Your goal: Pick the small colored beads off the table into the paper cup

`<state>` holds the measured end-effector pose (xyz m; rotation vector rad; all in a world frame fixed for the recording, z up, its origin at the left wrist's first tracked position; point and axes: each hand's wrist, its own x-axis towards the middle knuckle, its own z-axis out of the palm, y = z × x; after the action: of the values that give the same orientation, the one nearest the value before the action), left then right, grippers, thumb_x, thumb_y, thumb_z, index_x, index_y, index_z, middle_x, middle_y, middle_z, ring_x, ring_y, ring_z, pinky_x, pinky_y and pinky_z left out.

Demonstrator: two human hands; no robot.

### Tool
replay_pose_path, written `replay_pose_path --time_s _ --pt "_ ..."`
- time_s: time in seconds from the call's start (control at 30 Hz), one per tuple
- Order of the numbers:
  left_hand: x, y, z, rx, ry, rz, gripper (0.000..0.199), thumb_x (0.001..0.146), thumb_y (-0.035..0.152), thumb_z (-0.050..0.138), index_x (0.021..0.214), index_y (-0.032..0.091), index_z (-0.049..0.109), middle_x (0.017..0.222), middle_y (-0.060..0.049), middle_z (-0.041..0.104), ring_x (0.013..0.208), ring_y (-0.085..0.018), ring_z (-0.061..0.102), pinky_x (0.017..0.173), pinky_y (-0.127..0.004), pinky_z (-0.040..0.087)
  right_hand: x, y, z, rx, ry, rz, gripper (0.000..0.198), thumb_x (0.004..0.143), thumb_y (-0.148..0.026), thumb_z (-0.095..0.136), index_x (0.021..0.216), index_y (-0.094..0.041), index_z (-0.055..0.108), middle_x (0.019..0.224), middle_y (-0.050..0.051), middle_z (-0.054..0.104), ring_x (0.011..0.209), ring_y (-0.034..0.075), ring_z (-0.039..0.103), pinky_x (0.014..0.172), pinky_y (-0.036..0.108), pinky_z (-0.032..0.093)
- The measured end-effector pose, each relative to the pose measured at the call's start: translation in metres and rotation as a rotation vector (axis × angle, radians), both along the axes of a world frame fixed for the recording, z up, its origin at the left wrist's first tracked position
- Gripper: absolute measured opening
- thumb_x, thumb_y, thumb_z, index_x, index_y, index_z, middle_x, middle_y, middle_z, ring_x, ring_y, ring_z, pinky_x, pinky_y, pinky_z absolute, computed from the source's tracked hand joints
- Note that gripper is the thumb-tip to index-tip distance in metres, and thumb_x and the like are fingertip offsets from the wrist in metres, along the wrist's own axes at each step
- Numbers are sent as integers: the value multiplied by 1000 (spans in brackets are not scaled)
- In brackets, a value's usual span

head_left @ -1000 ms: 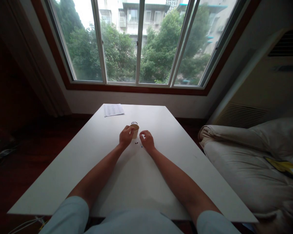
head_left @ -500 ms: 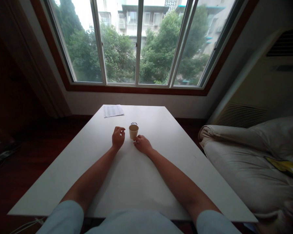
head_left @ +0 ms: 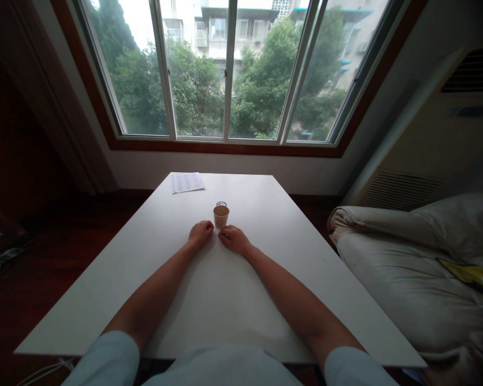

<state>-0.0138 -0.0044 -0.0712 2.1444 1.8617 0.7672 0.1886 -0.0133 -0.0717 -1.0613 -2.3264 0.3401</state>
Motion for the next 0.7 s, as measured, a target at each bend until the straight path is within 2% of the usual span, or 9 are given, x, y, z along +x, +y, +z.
replay_pose_path --time_s 0.07,0.23,0.4,0.5,0.7 --pt "1 -1 -1 9 35 -28 21 88 23 52 94 22 73 99 -6 71 87 -18 62 77 -28 45 1 5 -3 6 102 -63 18 92 -26 57 86 -21 73 86 2 69 81 16 59 77 25 44" --pt "7 -3 -3 26 70 -100 21 90 25 53 95 23 73 95 -5 68 85 -18 61 73 -27 43 12 19 -7 3 337 -293 25 92 -32 51 80 -21 69 77 1 69 71 15 56 68 25 40" --pt "14 -7 -3 54 61 -185 21 91 27 53 95 22 74 95 -7 67 87 -19 61 75 -28 44 26 31 -10 -95 495 -494 30 89 -39 47 82 -21 70 77 2 71 73 17 61 71 26 43" --pt "18 -9 -1 75 31 -224 21 90 26 55 96 22 74 101 -7 68 90 -20 62 78 -29 46 28 36 -11 -144 542 -532 30 87 -39 46 82 -21 70 77 2 72 75 18 63 71 26 43" --pt "28 -15 -3 75 -25 -276 23 89 23 57 103 21 74 105 -6 71 89 -19 64 83 -29 50 28 35 -12 -140 562 -521 30 86 -41 47 80 -21 69 77 2 72 74 18 63 70 26 43"
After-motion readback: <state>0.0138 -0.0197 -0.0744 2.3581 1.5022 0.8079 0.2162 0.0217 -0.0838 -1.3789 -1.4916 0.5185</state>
